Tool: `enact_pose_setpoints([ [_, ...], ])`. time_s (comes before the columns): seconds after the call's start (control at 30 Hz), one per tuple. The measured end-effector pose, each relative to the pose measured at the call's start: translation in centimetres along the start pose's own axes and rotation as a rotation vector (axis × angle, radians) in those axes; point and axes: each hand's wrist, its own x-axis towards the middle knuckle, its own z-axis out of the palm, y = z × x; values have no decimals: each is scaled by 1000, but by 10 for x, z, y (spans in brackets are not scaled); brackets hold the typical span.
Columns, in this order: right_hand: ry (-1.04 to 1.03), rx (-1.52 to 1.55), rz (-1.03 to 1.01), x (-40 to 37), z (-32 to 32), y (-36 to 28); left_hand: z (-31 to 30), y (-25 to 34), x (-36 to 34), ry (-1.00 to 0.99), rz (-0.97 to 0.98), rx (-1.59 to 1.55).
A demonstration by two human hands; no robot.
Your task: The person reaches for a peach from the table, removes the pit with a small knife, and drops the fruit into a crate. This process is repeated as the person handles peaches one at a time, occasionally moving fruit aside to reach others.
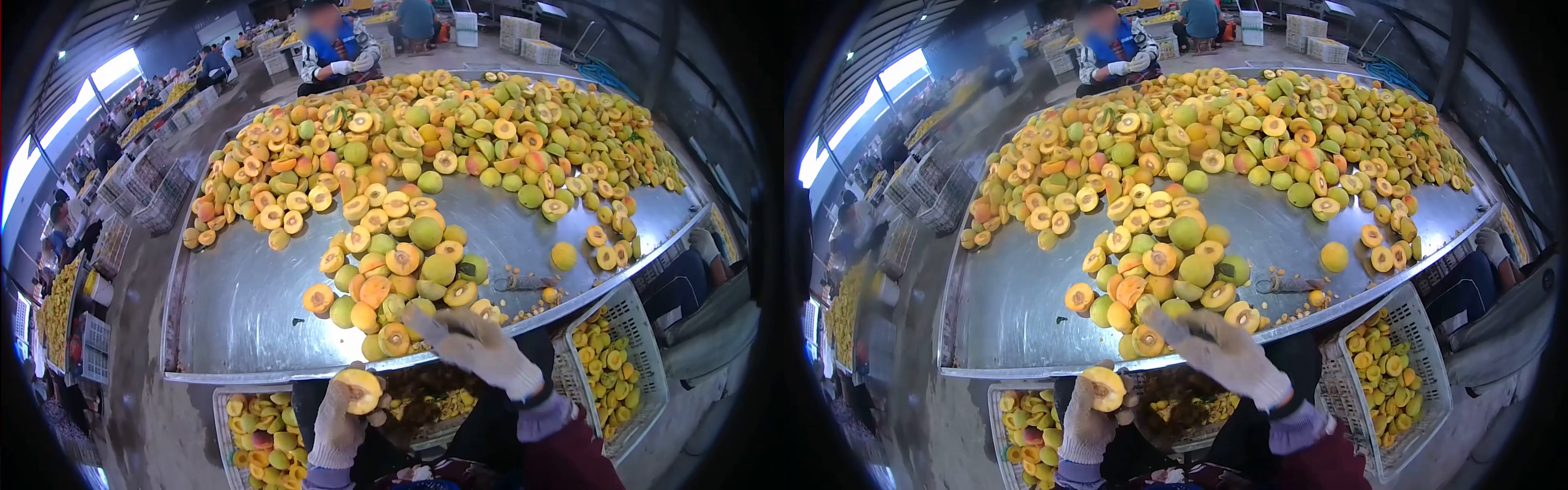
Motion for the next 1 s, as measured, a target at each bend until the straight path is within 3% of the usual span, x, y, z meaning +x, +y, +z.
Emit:
enact_pose_setpoints([
  [0.07, -133, 510, -27, -36, 15, 14, 4, -4, 2, 22, 36, 79],
  [0.2, -258, 284, -30, -62, 44, 31, 16, -14, 7, 41, 118, 106],
  [0.27, -229, 349, -77, -65, 67, 51, 25, -9, -1, -68, 148, 282],
  [0.4, -193, 295, 5, -83, 69, 23, 26, -13, -7, -55, 179, 428],
  [0.47, -84, -6, -120, -87, 70, 22, 36, -8, -14, -74, 159, 359],
  [0.53, -62, 14, -151, -89, 70, 25, 39, -6, -18, -91, 137, 287],
  [0.6, -38, 34, -186, -90, 71, 26, 35, -6, -17, -117, 164, 473],
  [0.7, -21, 29, -136, -92, 73, 21, 43, -3, -25, -139, 204, 501],
  [0.77, -109, -147, -33, -96, 70, 10, 37, -7, -23, -139, 212, 458],
  [1.0, -86, -249, -128, -104, 69, 5, 30, -7, -25, -133, 226, 502],
])
